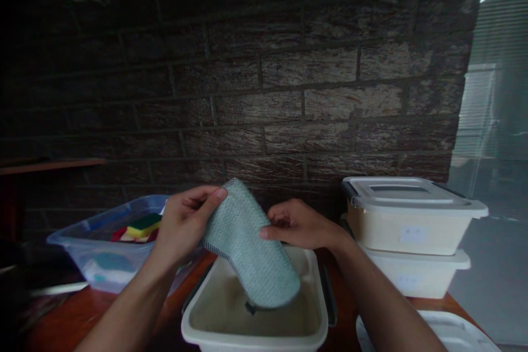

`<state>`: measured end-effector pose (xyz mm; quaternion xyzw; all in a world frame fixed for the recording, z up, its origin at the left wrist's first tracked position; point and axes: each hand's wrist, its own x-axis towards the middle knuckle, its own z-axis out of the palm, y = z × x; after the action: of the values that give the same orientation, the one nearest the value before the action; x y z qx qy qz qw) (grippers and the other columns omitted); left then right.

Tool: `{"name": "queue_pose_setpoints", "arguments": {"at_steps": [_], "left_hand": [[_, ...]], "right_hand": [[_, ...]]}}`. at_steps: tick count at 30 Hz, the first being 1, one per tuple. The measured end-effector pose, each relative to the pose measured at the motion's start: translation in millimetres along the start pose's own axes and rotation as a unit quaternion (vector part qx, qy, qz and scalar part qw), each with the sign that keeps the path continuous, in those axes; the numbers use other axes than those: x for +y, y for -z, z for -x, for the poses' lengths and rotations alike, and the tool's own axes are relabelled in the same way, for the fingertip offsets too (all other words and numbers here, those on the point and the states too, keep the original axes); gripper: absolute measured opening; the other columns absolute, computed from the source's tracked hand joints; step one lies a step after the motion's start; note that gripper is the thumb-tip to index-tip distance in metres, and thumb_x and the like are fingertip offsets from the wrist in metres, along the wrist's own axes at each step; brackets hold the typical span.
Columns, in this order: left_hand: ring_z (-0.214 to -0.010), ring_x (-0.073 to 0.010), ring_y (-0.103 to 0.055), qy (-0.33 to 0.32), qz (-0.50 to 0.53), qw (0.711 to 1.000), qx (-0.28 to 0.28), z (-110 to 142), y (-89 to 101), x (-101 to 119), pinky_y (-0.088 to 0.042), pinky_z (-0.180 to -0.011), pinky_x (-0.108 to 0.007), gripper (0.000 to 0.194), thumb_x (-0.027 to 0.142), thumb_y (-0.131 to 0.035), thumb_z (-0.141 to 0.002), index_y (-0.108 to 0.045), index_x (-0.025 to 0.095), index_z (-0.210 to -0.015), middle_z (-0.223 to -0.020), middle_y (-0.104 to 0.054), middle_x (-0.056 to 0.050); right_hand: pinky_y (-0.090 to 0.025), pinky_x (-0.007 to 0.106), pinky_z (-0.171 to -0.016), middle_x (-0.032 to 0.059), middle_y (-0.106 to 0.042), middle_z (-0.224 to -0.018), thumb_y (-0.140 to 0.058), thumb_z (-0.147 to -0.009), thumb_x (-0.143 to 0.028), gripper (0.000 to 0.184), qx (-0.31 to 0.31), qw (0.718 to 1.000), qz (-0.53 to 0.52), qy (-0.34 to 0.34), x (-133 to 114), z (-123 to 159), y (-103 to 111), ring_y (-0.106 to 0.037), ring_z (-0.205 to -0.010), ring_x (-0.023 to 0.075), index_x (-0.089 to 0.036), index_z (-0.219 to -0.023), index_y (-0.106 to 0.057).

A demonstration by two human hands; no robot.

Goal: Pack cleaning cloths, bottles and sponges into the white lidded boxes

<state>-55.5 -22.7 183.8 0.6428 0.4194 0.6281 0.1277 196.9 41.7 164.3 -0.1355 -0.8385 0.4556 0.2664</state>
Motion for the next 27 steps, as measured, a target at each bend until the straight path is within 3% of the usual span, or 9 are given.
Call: {"name": "queue_pose_setpoints", "arguments": {"at_steps": [4, 8, 10, 13, 17, 19, 21, 27], "left_hand": [[-0.062, -0.0115, -0.056, 0.039, 0.069, 0.996, 0.044, -7, 12.9, -4, -0.039, -0.055, -0.020, 0.024, 0.042, -0.078, -0.085, -0.080, 0.018, -0.089, -0.074, -0.072, -0.001], [-0.059, -0.0116, -0.055, 0.071, 0.121, 0.989, 0.044, -10, 18.4, -9, -0.037, -0.052, -0.020, 0.026, 0.043, -0.079, -0.082, -0.079, 0.017, -0.087, -0.072, -0.071, -0.002], [-0.059, -0.0116, -0.054, 0.070, 0.135, 0.987, 0.054, -13, 21.3, -14, -0.036, -0.052, -0.021, 0.025, 0.042, -0.078, -0.082, -0.077, 0.017, -0.085, -0.071, -0.070, -0.001], [-0.061, -0.0109, -0.053, 0.049, 0.140, 0.986, 0.073, -20, 26.9, -23, -0.036, -0.056, -0.020, 0.022, 0.039, -0.076, -0.084, -0.074, 0.017, -0.082, -0.072, -0.067, 0.000], [-0.063, -0.0117, -0.051, 0.035, 0.125, 0.988, 0.085, -27, 30.1, -36, -0.036, -0.058, -0.022, 0.021, 0.038, -0.072, -0.087, -0.070, 0.018, -0.083, -0.071, -0.062, 0.001], [-0.063, -0.0122, -0.049, 0.033, 0.110, 0.990, 0.082, -28, 28.7, -41, -0.035, -0.057, -0.022, 0.023, 0.040, -0.070, -0.088, -0.069, 0.018, -0.082, -0.070, -0.060, 0.001], [-0.062, -0.0124, -0.048, 0.032, 0.095, 0.992, 0.080, -28, 26.7, -44, -0.034, -0.057, -0.023, 0.025, 0.042, -0.069, -0.089, -0.067, 0.018, -0.081, -0.069, -0.059, 0.002], [-0.061, -0.0124, -0.047, 0.039, 0.065, 0.992, 0.105, -32, 25.0, -51, -0.031, -0.054, -0.023, 0.029, 0.048, -0.071, -0.086, -0.066, 0.019, -0.085, -0.069, -0.056, 0.003]], "right_hand": [[-0.047, 0.030, -0.074, 0.0033, -0.069, -0.092, -0.072, -0.091, -0.046, 0.033, -0.057, 0.998, 0.020, -0.022, 9, -2, 0, -0.061, -0.083, 0.0179, -0.014, -0.097, -0.073], [-0.044, 0.027, -0.067, 0.0012, -0.065, -0.081, -0.073, -0.089, -0.048, 0.034, -0.056, 0.995, 0.062, -0.047, 24, -6, 0, -0.056, -0.074, 0.0159, -0.014, -0.088, -0.071], [-0.040, 0.025, -0.061, -0.0011, -0.059, -0.075, -0.070, -0.090, -0.050, 0.036, -0.021, 0.997, 0.051, -0.047, 29, -5, 4, -0.051, -0.068, 0.0134, -0.015, -0.083, -0.066], [-0.032, 0.023, -0.054, -0.0042, -0.049, -0.069, -0.068, -0.092, -0.052, 0.038, 0.081, 0.996, 0.017, -0.031, 26, -2, 15, -0.043, -0.061, 0.0105, -0.017, -0.080, -0.059], [-0.027, 0.024, -0.053, -0.0050, -0.047, -0.065, -0.074, -0.088, -0.049, 0.038, 0.252, 0.968, 0.002, 0.003, 12, 4, 29, -0.040, -0.059, 0.0093, -0.018, -0.075, -0.059], [-0.028, 0.024, -0.054, -0.0046, -0.051, -0.065, -0.080, -0.084, -0.045, 0.035, 0.303, 0.953, -0.018, 0.017, 9, 6, 34, -0.041, -0.059, 0.0092, -0.017, -0.073, -0.062], [-0.032, 0.024, -0.056, -0.0037, -0.056, -0.066, -0.084, -0.080, -0.041, 0.029, 0.320, 0.946, -0.048, 0.028, 9, 7, 39, -0.045, -0.061, 0.0097, -0.018, -0.074, -0.067], [-0.045, 0.028, -0.073, 0.0032, -0.073, -0.086, -0.091, -0.072, -0.030, 0.023, 0.281, 0.948, -0.146, 0.027, 10, 12, 49, -0.062, -0.078, 0.0155, -0.018, -0.087, -0.078]]}}
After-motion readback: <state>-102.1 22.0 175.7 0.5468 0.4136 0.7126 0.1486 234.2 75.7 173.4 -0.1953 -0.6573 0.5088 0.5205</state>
